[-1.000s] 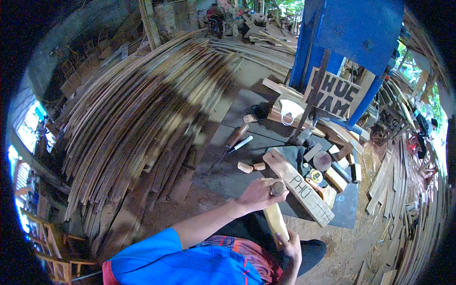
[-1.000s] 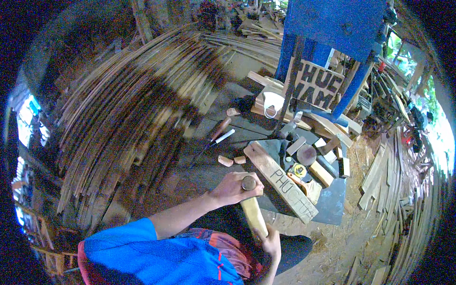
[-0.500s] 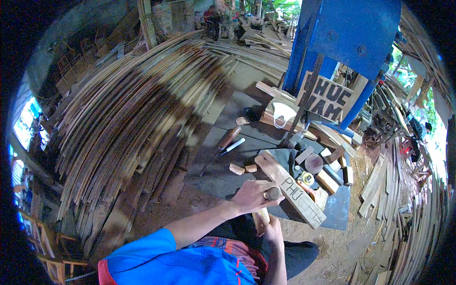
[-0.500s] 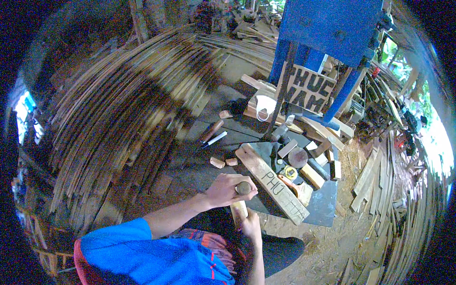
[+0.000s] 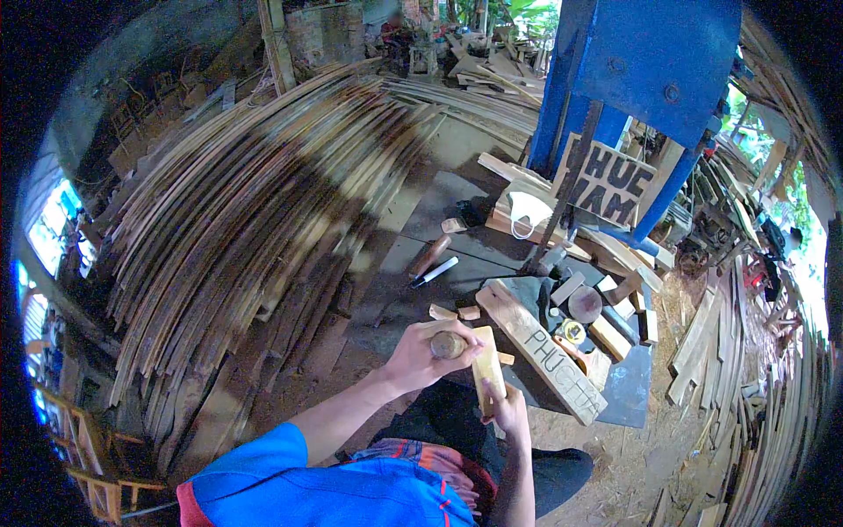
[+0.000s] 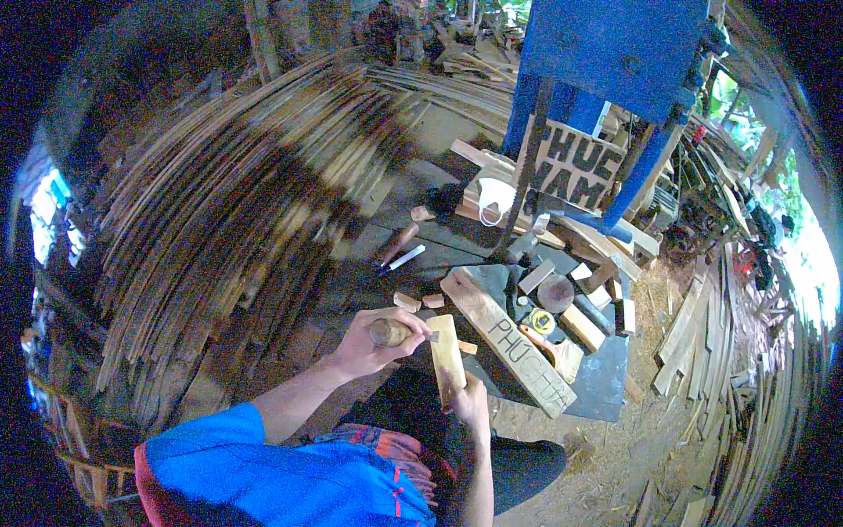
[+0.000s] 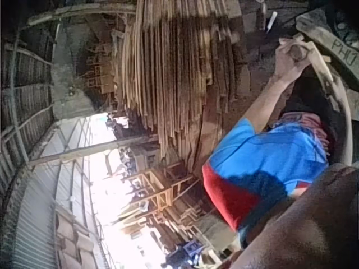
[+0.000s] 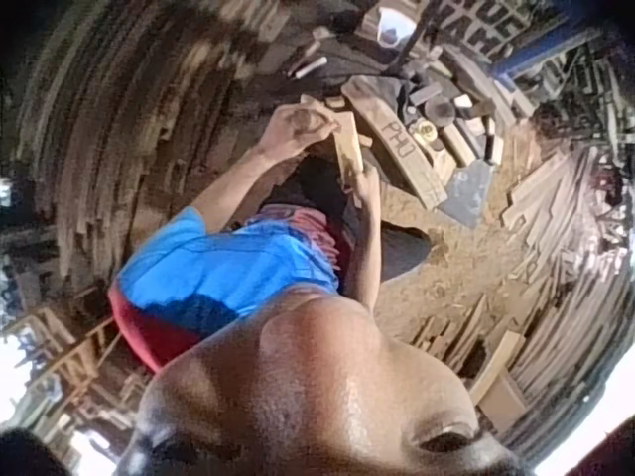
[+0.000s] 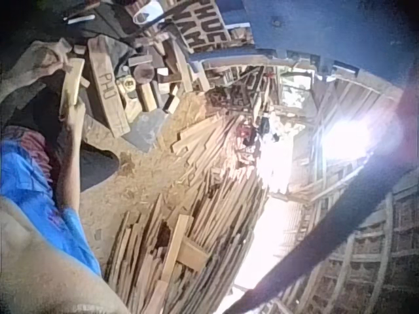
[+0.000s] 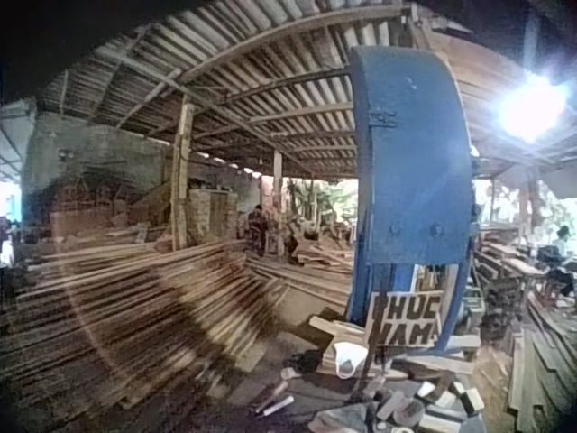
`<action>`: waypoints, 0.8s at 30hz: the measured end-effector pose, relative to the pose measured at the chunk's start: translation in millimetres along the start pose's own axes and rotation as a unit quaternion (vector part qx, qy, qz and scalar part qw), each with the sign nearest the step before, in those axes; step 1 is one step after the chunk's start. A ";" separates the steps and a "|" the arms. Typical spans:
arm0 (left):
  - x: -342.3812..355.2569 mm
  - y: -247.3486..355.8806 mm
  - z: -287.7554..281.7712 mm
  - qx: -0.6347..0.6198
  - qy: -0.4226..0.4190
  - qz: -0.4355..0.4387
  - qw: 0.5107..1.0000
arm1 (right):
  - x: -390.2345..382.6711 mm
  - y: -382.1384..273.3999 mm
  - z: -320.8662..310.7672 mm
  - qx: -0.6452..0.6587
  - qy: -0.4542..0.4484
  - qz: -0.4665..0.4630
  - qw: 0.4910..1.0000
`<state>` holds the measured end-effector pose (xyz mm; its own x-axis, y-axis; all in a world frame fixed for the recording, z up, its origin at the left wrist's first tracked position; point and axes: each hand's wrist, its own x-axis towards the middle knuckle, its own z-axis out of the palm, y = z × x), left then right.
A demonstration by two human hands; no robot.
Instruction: Use a chisel and a wooden mallet to carve and shape a piece of wood.
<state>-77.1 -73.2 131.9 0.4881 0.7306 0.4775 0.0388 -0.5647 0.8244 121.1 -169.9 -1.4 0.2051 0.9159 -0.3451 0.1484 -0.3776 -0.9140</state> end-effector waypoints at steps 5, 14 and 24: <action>-11.5 -0.4 -10.0 0.005 0.019 -0.012 1.000 | -7.7 -7.9 5.1 0.022 -0.016 -0.003 1.000; -9.5 -1.9 -10.2 -0.043 0.016 -0.017 0.999 | -2.7 19.8 5.5 0.079 -0.001 -0.032 0.996; -2.5 3.7 -7.4 -0.021 0.014 -0.027 0.999 | -47.4 11.0 -38.2 0.242 0.113 -0.055 0.962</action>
<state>-84.7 -74.3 136.1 0.4608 0.7708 0.4400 0.0278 -0.5080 0.8609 150.0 -222.6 13.0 0.4265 0.8734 -0.2352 -0.2754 -0.1223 -0.9535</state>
